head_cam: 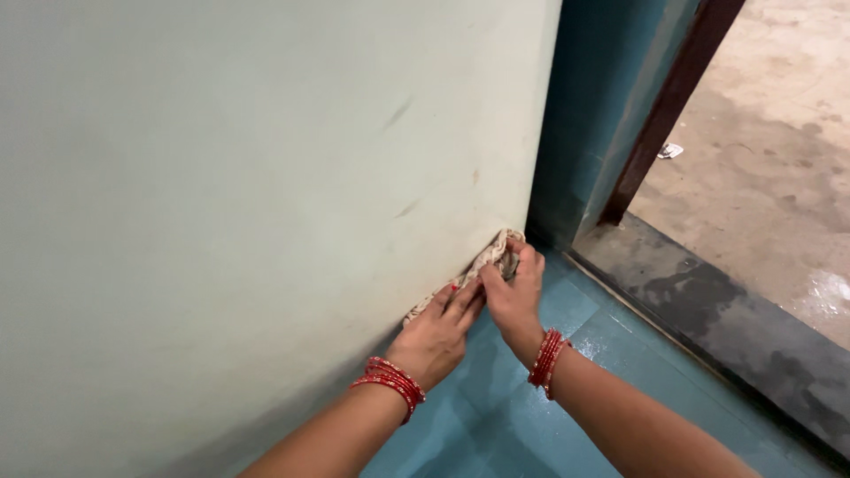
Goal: The person wipes a white wall with a cloth, then rinses the cloth in a black basin of water and wrings it out. They resume wiping the wall with the damp cloth, focusing on the lower section near the floor.
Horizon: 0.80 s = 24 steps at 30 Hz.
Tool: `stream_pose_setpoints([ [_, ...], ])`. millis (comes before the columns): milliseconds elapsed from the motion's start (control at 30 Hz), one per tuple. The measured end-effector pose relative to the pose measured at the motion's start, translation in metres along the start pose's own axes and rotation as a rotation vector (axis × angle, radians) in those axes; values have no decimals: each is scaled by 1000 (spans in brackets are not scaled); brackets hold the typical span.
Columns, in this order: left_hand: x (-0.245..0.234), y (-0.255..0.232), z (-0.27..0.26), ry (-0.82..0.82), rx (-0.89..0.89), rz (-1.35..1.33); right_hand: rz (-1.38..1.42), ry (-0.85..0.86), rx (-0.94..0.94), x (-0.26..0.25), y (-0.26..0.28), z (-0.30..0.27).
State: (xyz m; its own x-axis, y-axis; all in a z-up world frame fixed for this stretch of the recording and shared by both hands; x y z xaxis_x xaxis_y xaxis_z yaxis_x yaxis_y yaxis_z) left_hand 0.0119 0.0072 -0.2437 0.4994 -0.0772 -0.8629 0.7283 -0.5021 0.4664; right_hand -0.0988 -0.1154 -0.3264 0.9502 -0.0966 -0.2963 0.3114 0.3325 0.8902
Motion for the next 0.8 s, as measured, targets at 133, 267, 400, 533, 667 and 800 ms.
stream_pose_setpoints([
  [133,0,-5,-7,-15,-12,-16,30,46,97,2,-1,-10],
  [267,-1,-6,-26,-100,-9,-16,104,140,281,3,1,-25],
  [400,-9,-8,-39,-142,-35,-153,288,200,381,3,16,-33],
  [533,-31,1,-52,-325,-179,-279,383,189,451,3,42,-28],
  [667,-57,22,-67,-526,-314,-182,485,148,286,-3,73,-23],
  [800,-70,29,-83,-587,-298,-121,391,87,19,-11,95,-16],
])
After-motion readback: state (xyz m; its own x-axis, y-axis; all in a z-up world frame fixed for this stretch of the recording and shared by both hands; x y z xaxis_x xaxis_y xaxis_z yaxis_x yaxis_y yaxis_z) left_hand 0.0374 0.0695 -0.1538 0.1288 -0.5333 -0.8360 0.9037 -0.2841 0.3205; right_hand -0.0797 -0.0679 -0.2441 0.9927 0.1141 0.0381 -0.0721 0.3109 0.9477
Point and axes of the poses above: each hand's wrist, its own z-axis towards the middle knuckle, its own x-axis out of the palm, y = z × x, the point moved 2 cm from there along z, towards the middle knuckle, and after that the axes turned 4 degrees about -z, right-handed, at the moved point
